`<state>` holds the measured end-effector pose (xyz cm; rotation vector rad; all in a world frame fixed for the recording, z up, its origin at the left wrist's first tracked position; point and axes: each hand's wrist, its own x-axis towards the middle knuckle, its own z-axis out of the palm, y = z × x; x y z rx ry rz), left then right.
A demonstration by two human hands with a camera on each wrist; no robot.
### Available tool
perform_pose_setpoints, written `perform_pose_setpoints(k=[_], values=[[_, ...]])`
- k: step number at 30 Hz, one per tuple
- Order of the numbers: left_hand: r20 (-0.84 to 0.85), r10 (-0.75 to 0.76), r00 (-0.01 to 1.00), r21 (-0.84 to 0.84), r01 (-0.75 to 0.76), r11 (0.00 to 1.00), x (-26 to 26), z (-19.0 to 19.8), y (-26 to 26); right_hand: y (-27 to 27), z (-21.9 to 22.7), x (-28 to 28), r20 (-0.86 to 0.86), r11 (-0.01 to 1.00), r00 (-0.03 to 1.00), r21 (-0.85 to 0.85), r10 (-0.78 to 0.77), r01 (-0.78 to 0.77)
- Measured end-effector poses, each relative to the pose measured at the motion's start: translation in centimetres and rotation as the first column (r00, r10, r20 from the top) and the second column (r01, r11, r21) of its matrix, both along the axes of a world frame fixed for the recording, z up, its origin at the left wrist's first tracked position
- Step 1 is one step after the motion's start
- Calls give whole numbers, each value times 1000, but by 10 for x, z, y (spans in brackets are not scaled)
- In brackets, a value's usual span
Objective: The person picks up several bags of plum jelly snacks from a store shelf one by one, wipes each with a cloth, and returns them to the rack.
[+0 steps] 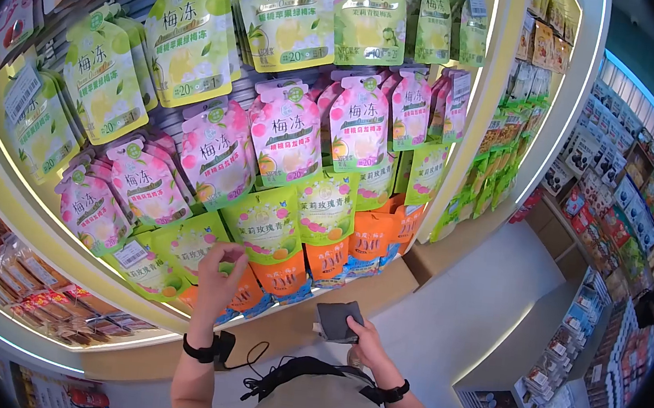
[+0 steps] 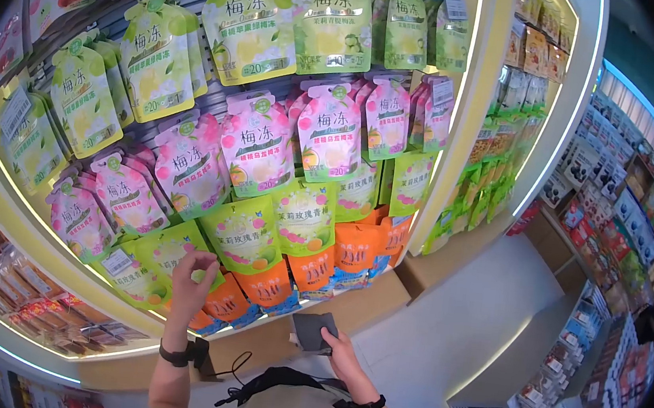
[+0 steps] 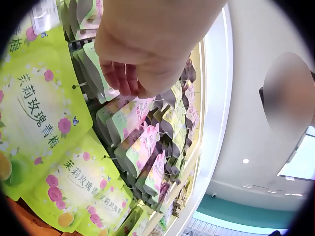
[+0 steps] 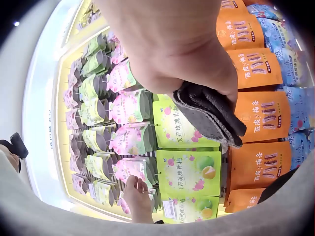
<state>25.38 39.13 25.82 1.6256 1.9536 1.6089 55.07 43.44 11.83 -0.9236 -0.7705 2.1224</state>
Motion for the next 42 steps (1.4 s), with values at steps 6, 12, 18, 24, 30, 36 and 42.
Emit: perform_pose_setpoints(k=[6,12,18,24,30,36,42], values=[[-38,-277,960,-107,272,956,71,-11,69,73,-10,75,52,997,996,31,-69,67],[-63,-198,978,-87,192,977,124,-17,127,130,-23,126,67,991,991,65,-118,113],[-105,156,982,210,-131,969,150,23,191,163,-15,163,85,994,993,76,-79,73],[-21,339,941,394,-304,867,150,44,246,170,-22,184,42,987,987,58,-152,150],[123,335,934,206,-354,912,159,52,263,180,-27,202,-27,991,994,69,-109,111],[242,196,950,159,-238,958,163,48,273,186,-29,211,-43,986,990,92,-136,139],[352,109,929,134,-166,977,165,43,267,188,-45,222,-27,990,990,44,-135,136]])
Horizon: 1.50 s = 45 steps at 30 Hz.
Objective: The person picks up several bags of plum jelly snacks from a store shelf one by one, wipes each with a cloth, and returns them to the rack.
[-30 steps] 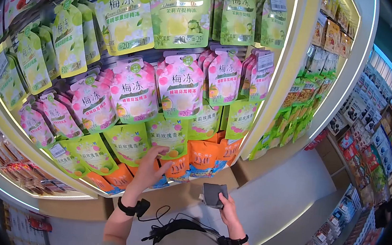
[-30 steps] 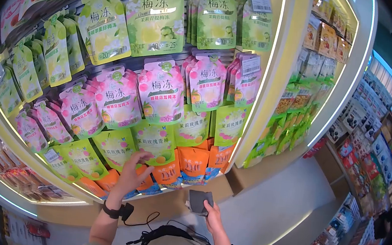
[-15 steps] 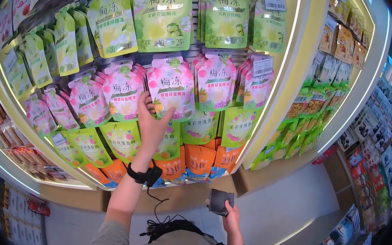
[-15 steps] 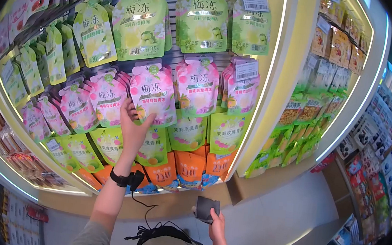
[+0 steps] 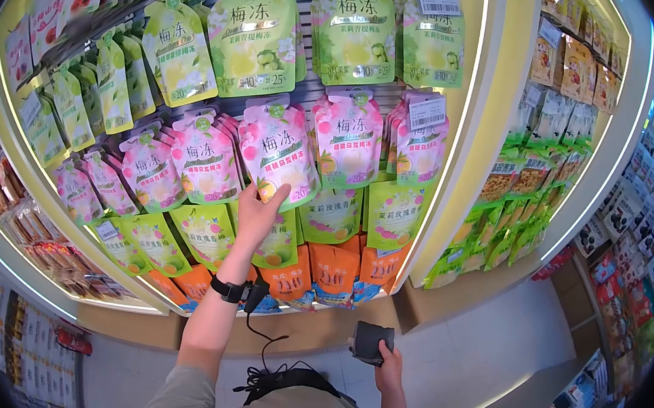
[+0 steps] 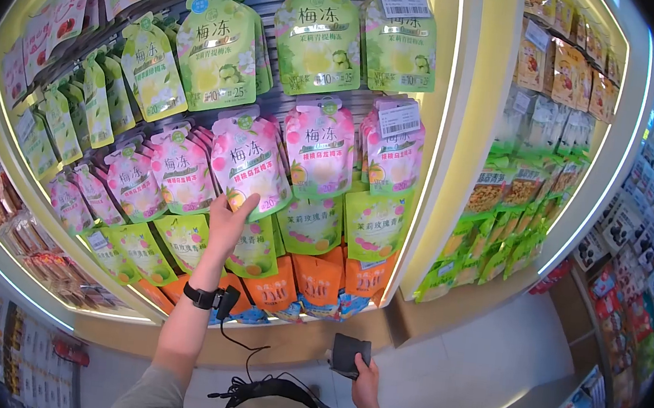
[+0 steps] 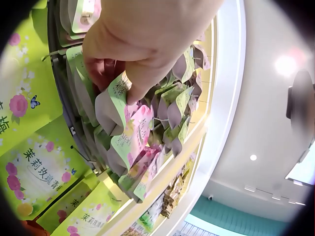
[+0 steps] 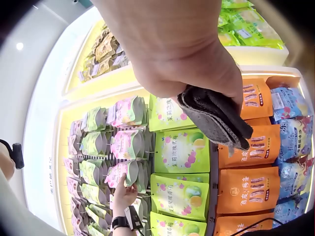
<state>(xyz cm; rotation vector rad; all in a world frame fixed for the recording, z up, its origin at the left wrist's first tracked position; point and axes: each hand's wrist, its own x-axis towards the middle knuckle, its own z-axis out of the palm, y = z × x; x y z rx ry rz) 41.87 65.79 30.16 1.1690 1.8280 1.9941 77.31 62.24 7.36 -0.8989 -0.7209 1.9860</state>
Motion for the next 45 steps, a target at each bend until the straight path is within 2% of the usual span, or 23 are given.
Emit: perform_pose_setpoints(k=[4,9,11,15,17,18,20,22,23,26,28,30,31,32,35,36,38,39,40,42,43,44,45], values=[[135,-66,989,137,47,989,9,5,-10,4,-33,9,-14,998,1000,-55,5,-5],[85,-77,993,217,57,974,11,5,-11,-1,-2,15,-26,998,1000,-52,16,-18],[-15,-22,1000,217,25,976,14,8,-11,-3,-2,17,-29,999,999,-44,21,-23],[-92,-8,996,224,28,974,30,4,-23,-8,-8,21,-3,998,1000,-61,-25,25],[33,-24,999,223,16,975,47,-5,-38,-13,-9,25,-14,998,999,-58,-32,31],[29,-34,999,217,27,976,57,-14,-48,-15,-6,27,-37,998,998,-41,-42,41],[144,-118,983,213,86,973,79,-36,-69,-18,10,26,-55,998,997,-34,-62,60],[218,-163,962,143,134,981,106,-55,-94,-25,41,17,-95,968,977,152,-189,202],[195,-211,958,65,202,977,111,-68,-108,-28,59,11,-30,936,979,287,-203,203],[267,-280,922,45,278,959,141,-79,-143,-44,127,-14,113,803,976,590,-186,84],[358,-288,888,59,286,956,159,-95,-170,-48,142,-41,82,396,973,918,-215,10],[548,-315,775,126,296,947,177,-109,-198,-72,146,-53,139,221,975,970,-171,-100],[624,-380,683,131,387,913,177,-111,-218,-86,148,-53,232,127,946,970,-227,-207],[632,-366,683,149,356,922,177,-114,-227,-93,142,-54,246,109,948,968,-201,-228],[515,-269,814,-36,334,942,189,-124,-268,-120,130,-44,461,67,871,887,-170,-457],[536,-245,808,-37,313,949,198,-126,-280,-124,134,-45,483,64,864,876,-145,-478],[390,-206,897,-167,289,943,207,-122,-290,-132,146,-57,507,-22,847,856,-159,-517],[153,-146,977,-191,174,966,213,-115,-291,-139,159,-62,526,-107,821,824,-221,-556],[173,-102,980,-173,132,976,211,-102,-291,-143,166,-62,504,-115,834,836,-226,-536],[116,-160,980,-279,187,942,200,-105,-297,-151,170,-58,532,-391,844,765,-68,-513],[500,-190,845,-31,237,971,196,-102,-296,-144,174,-50,599,-455,801,707,-24,-542],[634,-234,737,91,229,969,193,-92,-289,-133,169,-45,581,-467,813,711,-30,-526],[424,-187,886,-20,216,976,194,-86,-282,-119,161,-42,551,-439,831,730,-75,-524]])
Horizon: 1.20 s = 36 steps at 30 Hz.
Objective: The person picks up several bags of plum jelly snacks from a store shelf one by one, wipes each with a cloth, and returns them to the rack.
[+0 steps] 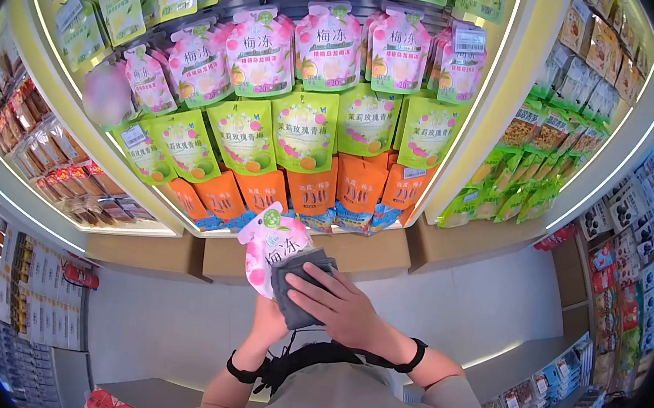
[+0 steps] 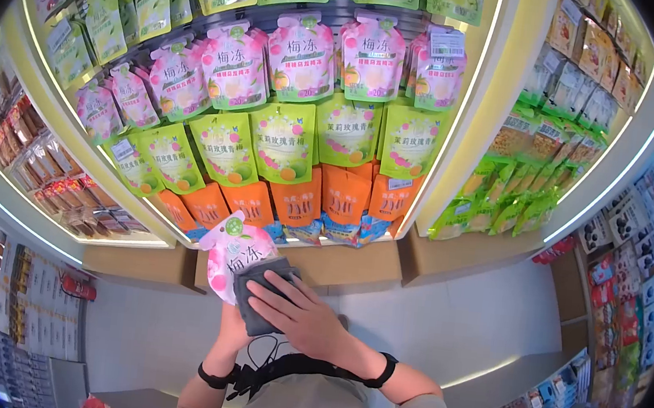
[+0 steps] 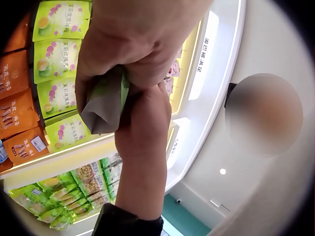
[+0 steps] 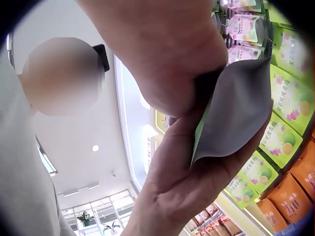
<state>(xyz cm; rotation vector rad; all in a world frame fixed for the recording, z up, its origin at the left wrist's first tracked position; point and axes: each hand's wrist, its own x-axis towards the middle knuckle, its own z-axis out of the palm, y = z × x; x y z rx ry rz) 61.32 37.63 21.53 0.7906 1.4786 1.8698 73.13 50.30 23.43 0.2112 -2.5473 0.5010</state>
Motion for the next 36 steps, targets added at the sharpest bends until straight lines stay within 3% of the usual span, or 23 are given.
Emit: perform_pose_setpoints(k=[1,2,6,8,9,11,12,13,15,16,17,18,19,20,21,23,25,26,27,28,29,31,36], values=[[-259,24,966,-50,-38,998,5,0,6,13,-6,1,-29,999,998,-4,-51,51],[-136,-30,990,-100,16,995,8,-3,12,26,0,-5,-63,989,991,-95,-121,115],[-244,-133,961,-200,84,976,16,-11,61,61,36,-19,-100,986,985,-103,-143,133],[-490,-55,870,-94,10,996,10,-12,80,79,32,-17,-119,995,991,-82,-61,51],[-497,-46,866,-92,1,996,6,-7,88,85,28,-16,-130,998,991,-63,15,-23],[-230,-21,973,83,41,996,-6,8,100,102,12,-4,-177,995,983,-67,57,-70],[-301,18,954,34,-9,999,-15,4,107,113,8,5,-136,986,990,-160,31,-53],[-199,100,975,69,-88,994,-14,2,113,123,8,9,-92,968,996,-250,8,-31],[-149,152,977,48,-147,988,-9,15,119,138,5,11,-54,980,998,-196,15,-25],[-153,156,976,44,-151,988,-10,14,122,150,-13,11,-80,872,992,-487,-103,51],[-79,103,992,23,-101,995,-10,13,123,156,-20,10,-66,671,973,-734,-222,104],[-10,49,999,14,-48,999,-13,12,127,161,-22,6,-78,674,972,-733,-221,95],[-37,36,999,-2,-37,999,-12,11,131,166,-20,3,-26,331,983,-943,-183,37],[-82,69,994,-2,-70,998,-8,7,135,168,-20,0,9,-74,992,-997,-123,0],[-131,103,986,4,-103,995,-6,1,143,169,-24,-4,-1,-71,993,-997,-122,-10],[-127,197,972,36,-194,980,-5,0,152,160,-39,-9,-224,-437,974,-880,38,-186],[-210,432,877,144,-410,901,-14,16,160,155,-49,-18,-321,-367,945,-888,61,-278],[-199,491,848,172,-463,869,-21,16,162,151,-53,-19,-262,-339,956,-918,131,-205],[-206,491,847,180,-460,870,-27,18,162,148,-55,-22,-198,-308,960,-942,198,-131],[-206,487,849,168,-459,872,-31,20,160,146,-54,-25,-183,-382,966,-919,185,-101],[-203,482,852,156,-458,875,-34,21,159,146,-55,-31,-187,-384,965,-917,182,-105],[-200,476,857,170,-448,878,-37,24,167,153,-52,-44,-401,-431,909,-845,115,-318],[-298,471,830,205,-426,881,-70,46,186,163,-47,-60,-310,-400,942,-886,130,-236]])
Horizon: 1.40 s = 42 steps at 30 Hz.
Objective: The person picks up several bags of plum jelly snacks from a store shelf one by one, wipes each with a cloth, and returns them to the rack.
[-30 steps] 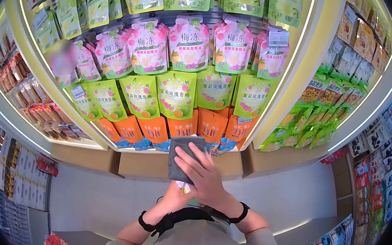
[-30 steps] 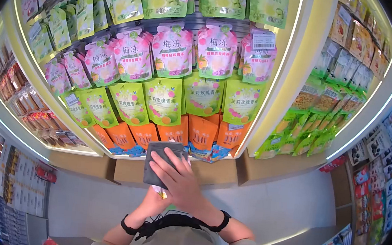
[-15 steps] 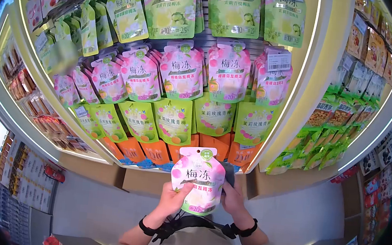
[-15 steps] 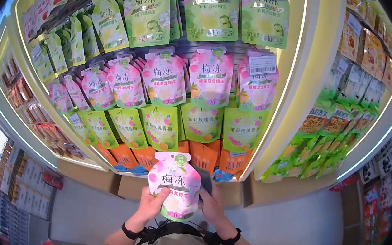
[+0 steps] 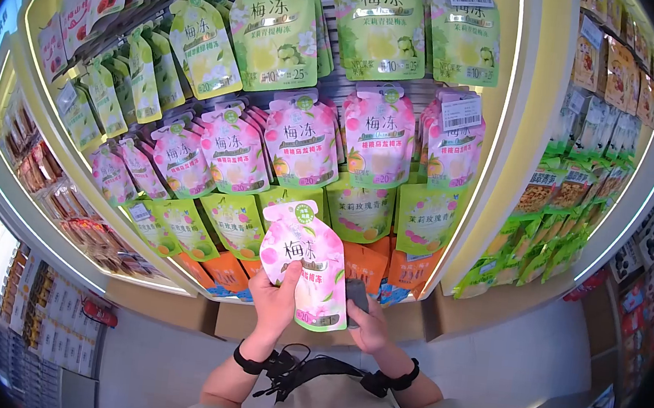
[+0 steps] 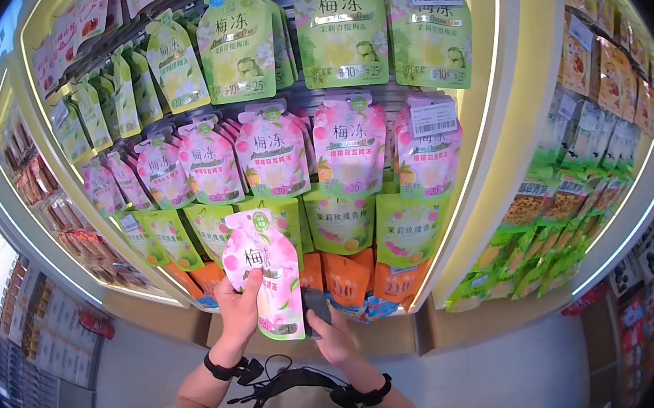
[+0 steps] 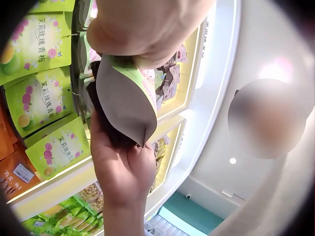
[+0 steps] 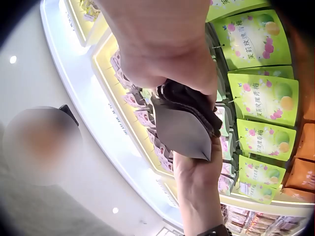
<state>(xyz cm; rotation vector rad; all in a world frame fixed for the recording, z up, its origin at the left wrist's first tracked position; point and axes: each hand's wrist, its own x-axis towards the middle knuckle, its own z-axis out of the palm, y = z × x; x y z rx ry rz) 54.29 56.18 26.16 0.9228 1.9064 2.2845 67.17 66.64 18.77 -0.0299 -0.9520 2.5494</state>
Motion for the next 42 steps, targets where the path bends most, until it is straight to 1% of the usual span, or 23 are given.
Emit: perform_pose_setpoints(k=[1,3,4,5,7,8,10,11,13,16,19,23,26,28,32,33,34,35,37,38,39,41,42], values=[[2,-20,1000,35,20,999,-9,11,7,3,-2,2,-4,1000,1000,2,2,-2],[-12,-38,999,44,38,998,-26,36,16,8,-9,12,162,994,985,73,65,-77],[-47,-34,998,69,37,997,-33,51,23,11,-7,19,264,974,964,211,20,-78],[-81,-28,996,91,36,995,-42,63,30,13,-15,23,265,974,964,214,20,-79],[-111,-36,993,74,44,996,-67,75,45,13,-39,30,354,993,933,116,-58,18],[-142,-45,989,55,54,997,-79,78,53,15,-50,36,356,993,933,118,-57,16],[-119,-66,991,66,74,995,-96,85,66,22,-70,49,416,989,902,-33,-115,142],[-95,-88,992,73,95,993,-103,86,71,23,-75,59,416,989,902,-35,-115,142],[-114,-97,989,43,102,994,-115,87,79,29,-82,75,418,952,876,-74,-242,298],[-70,-106,992,54,110,993,-121,87,87,39,-99,96,423,918,850,-93,-314,386],[-46,-114,992,52,117,992,-120,86,93,44,-105,106,400,901,838,-65,-370,429],[54,-130,990,63,126,990,-119,84,98,46,-97,106,418,893,827,-77,-375,444],[12,-101,995,77,100,992,-120,81,101,48,-103,98,459,909,821,-62,-340,411],[-144,9,989,-5,-10,1000,-129,73,104,48,-103,93,476,919,819,-56,-320,391],[-240,33,970,55,-20,998,-130,66,107,50,-118,89,497,928,808,-14,-317,373],[-356,261,897,131,-228,965,-131,62,112,52,-118,87,478,929,815,5,-328,371],[-443,469,764,223,-413,883,-128,55,114,52,-118,89,466,929,819,20,-336,370],[-444,458,770,212,-406,889,-117,55,112,50,-117,91,473,926,814,12,-338,377],[-677,495,545,198,-513,835,-90,59,106,53,-111,91,458,931,824,21,-334,366],[-755,347,557,137,-383,914,-86,58,111,55,-110,92,462,926,818,21,-343,376],[-753,343,562,137,-376,916,-81,58,117,56,-110,90,469,929,818,14,-334,371],[-775,-2,632,-136,-163,977,-60,59,131,55,-112,91,487,930,811,9,-325,368],[-771,-4,637,-135,-158,978,-57,57,140,55,-113,90,487,931,811,14,-324,364]])
